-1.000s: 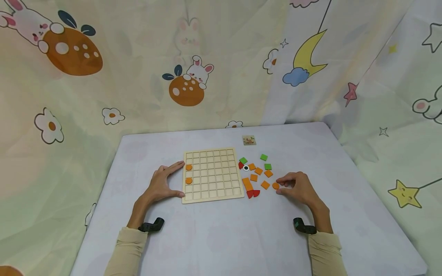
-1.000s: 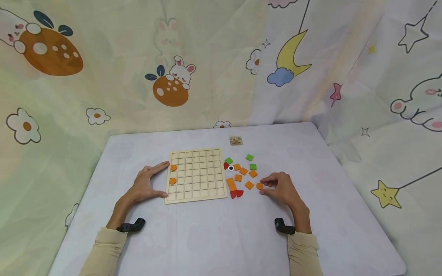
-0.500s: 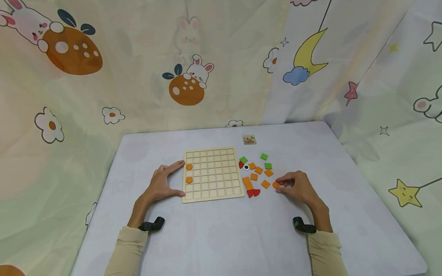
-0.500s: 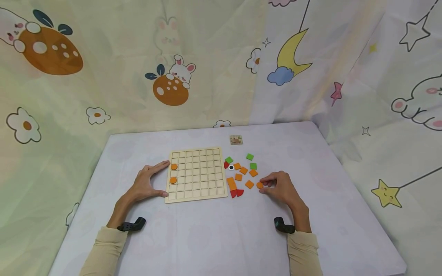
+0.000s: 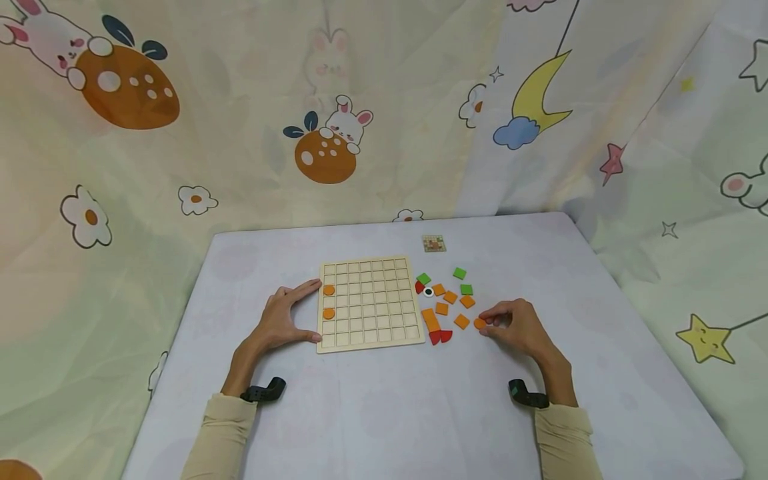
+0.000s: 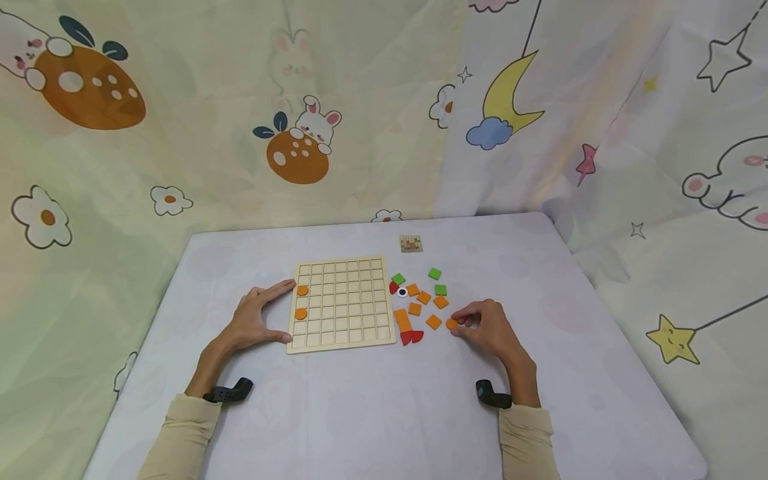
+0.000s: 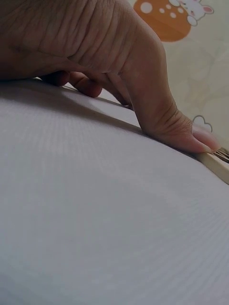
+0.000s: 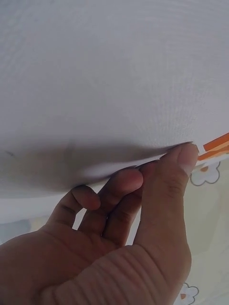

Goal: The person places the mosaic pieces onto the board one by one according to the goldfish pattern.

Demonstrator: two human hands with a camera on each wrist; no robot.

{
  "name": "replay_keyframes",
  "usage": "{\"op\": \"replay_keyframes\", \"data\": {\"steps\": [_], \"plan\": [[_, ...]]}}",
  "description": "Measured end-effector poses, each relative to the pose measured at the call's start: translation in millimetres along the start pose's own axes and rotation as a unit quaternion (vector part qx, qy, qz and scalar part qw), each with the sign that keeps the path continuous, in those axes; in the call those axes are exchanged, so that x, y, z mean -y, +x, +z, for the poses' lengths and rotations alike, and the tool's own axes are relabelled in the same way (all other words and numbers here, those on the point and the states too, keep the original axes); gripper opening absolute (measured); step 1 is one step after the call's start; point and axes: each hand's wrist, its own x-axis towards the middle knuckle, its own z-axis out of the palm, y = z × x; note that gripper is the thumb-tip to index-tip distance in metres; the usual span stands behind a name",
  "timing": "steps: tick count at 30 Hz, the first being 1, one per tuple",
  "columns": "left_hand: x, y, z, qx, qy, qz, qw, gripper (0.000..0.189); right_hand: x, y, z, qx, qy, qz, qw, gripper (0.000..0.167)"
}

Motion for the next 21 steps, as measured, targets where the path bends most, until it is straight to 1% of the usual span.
{"op": "replay_keyframes", "data": {"steps": [9, 17, 21], "plan": [[2.3, 0.0, 1.0, 0.0, 0.005, 0.002, 1.0, 0.127, 0.7, -2.1, 1.0, -0.002, 0.008, 0.006, 1.0, 0.018], [3.2, -0.2, 0.7, -0.003, 0.003, 0.005, 1.0, 0.128, 3.5, -0.6, 2.2, -0.003, 0.029, -0.016, 0.9995, 0.017], [2.8, -0.1, 0.5, -0.004, 0.003, 0.007, 1.0, 0.128, 7.5, 1.2, 2.9, 0.002, 0.026, -0.019, 0.9995, 0.017]]}}
